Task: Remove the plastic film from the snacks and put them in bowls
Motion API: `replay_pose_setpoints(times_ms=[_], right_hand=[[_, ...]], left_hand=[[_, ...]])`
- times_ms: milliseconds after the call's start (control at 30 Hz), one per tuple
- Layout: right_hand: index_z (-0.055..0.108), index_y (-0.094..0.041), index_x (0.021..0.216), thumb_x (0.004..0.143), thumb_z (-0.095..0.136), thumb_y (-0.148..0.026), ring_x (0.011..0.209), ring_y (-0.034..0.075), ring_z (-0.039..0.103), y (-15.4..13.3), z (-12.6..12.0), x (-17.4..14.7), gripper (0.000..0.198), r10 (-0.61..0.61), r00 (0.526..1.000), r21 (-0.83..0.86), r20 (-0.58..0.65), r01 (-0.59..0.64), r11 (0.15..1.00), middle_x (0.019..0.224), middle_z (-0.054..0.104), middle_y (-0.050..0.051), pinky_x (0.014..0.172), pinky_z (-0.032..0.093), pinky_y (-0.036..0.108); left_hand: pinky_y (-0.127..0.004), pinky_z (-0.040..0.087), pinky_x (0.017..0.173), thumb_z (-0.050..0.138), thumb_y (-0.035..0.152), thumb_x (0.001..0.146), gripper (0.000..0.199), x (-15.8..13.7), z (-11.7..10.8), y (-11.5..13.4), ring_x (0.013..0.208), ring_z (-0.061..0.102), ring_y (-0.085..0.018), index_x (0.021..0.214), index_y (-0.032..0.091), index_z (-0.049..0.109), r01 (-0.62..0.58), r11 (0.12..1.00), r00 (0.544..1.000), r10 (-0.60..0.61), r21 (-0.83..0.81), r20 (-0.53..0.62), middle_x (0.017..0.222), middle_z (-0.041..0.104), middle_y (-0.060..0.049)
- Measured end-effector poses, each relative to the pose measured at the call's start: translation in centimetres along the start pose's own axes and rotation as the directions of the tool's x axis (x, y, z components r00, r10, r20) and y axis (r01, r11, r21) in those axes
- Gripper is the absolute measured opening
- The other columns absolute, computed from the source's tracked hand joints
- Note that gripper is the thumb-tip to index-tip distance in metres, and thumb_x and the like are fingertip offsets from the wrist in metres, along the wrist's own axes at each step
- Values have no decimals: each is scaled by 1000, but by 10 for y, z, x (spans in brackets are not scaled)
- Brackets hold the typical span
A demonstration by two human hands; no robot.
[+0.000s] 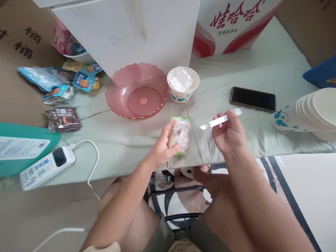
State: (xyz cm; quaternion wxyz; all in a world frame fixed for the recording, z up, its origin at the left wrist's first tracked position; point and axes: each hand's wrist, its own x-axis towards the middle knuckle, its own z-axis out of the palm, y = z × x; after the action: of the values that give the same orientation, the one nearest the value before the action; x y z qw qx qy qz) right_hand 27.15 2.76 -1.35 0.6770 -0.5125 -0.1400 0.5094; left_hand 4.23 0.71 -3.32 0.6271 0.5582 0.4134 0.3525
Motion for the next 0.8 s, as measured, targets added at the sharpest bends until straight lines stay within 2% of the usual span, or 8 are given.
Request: replay_pose_setpoints(times_ms=[100, 233, 333, 400, 467, 533, 633, 800], right_hand=[[54, -24, 85, 61, 93, -50, 59, 7, 61, 1, 2, 3, 53, 19, 999, 51, 46, -21, 998, 69, 54, -7, 38, 42, 12], [58, -24, 81, 69, 88, -50, 60, 7, 59, 4, 0, -8, 42, -76, 979, -89, 189, 94, 992, 70, 52, -7, 58, 59, 17], [61, -24, 78, 82, 78, -51, 73, 11, 66, 5, -2, -31, 32, -227, 941, -260, 250, 291, 921, 78, 62, -2, 75, 64, 26], [67, -26, 87, 89, 70, -51, 82, 16, 71, 5, -2, -49, 26, -341, 880, -398, 330, 458, 795, 84, 69, 2, 82, 64, 34], [69, -27, 100, 94, 64, -49, 81, 19, 73, 5, 0, -64, 23, -380, 827, -479, 415, 553, 681, 86, 73, 3, 82, 63, 39], [66, -28, 109, 95, 62, -45, 72, 18, 72, 5, 2, -72, 23, -361, 825, -490, 435, 553, 673, 84, 74, 2, 75, 62, 38], [64, -28, 106, 92, 65, -40, 71, 17, 71, 8, 3, -74, 19, -338, 842, -505, 421, 527, 683, 80, 73, 0, 71, 61, 35], [71, -27, 102, 95, 60, -47, 87, 20, 73, 17, -1, -67, 24, -359, 772, -434, 525, 605, 667, 89, 73, 4, 85, 61, 42]], left_hand=[[-37, 54, 91, 70, 26, 82, 36, -1, 1, 2, 97, 65, -21, 118, 29, 65, -101, 978, 995, 103, 182, -1, 114, 70, -5], [-34, 50, 79, 66, 24, 83, 16, -4, 4, 2, 79, 57, -17, 99, 28, 69, -135, 950, 983, 163, 280, -81, 98, 67, -2], [-33, 44, 69, 67, 25, 83, 10, -6, 6, 0, 65, 47, -15, 93, 27, 67, -117, 948, 979, 161, 297, -127, 83, 58, 1], [-33, 45, 72, 69, 27, 83, 9, -6, 7, 0, 68, 49, -16, 91, 26, 66, -134, 944, 973, 183, 300, -141, 81, 57, 1], [-35, 47, 79, 70, 28, 83, 10, -6, 9, 0, 79, 55, -19, 90, 26, 64, -156, 941, 966, 208, 300, -151, 87, 60, -1], [-37, 48, 85, 70, 28, 84, 10, -6, 10, 0, 89, 59, -21, 91, 25, 63, -166, 940, 963, 219, 298, -154, 93, 63, -2], [-38, 49, 91, 70, 26, 84, 11, -7, 12, 0, 93, 60, -22, 91, 25, 62, -175, 937, 957, 234, 302, -170, 95, 64, -3], [-38, 49, 95, 68, 23, 86, 10, -7, 13, -2, 101, 61, -23, 92, 25, 61, -202, 924, 951, 264, 325, -160, 99, 65, -4]])
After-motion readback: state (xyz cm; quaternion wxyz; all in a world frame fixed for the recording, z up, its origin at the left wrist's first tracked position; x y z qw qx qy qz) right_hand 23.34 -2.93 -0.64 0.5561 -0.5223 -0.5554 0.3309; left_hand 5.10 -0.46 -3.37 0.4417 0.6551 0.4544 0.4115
